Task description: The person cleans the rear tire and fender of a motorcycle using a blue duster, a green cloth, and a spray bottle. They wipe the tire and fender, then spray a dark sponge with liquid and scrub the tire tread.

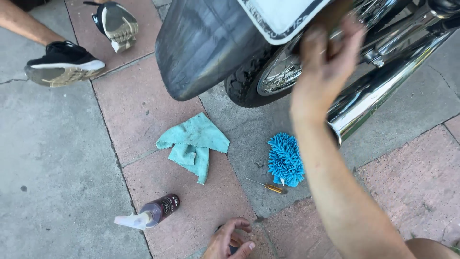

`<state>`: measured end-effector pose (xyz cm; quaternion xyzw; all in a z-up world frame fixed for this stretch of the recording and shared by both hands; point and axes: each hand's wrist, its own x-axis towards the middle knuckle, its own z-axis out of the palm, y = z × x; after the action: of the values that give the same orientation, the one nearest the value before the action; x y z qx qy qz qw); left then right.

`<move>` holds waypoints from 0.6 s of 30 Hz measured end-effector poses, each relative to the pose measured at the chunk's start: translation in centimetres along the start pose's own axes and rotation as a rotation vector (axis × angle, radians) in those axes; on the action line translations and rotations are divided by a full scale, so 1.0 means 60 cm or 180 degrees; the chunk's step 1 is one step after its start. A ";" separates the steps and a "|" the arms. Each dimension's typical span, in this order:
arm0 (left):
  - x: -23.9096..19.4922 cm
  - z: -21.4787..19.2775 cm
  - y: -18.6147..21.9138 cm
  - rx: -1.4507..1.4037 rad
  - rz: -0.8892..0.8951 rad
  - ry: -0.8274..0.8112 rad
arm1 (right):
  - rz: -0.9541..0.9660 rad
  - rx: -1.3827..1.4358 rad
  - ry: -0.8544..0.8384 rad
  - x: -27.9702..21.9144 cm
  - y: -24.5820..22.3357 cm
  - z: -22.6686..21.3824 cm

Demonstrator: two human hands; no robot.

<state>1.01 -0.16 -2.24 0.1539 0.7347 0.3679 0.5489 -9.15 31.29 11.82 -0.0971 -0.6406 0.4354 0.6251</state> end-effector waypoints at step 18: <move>0.070 -0.156 0.389 0.1449 0.3099 0.2421 | 0.0463 -0.0742 -0.1076 -0.232 0.091 -0.019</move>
<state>-13.20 14.95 12.56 0.4401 0.7833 0.4383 -0.0244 -7.66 25.76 -2.02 -0.1403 -0.7736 0.4124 0.4603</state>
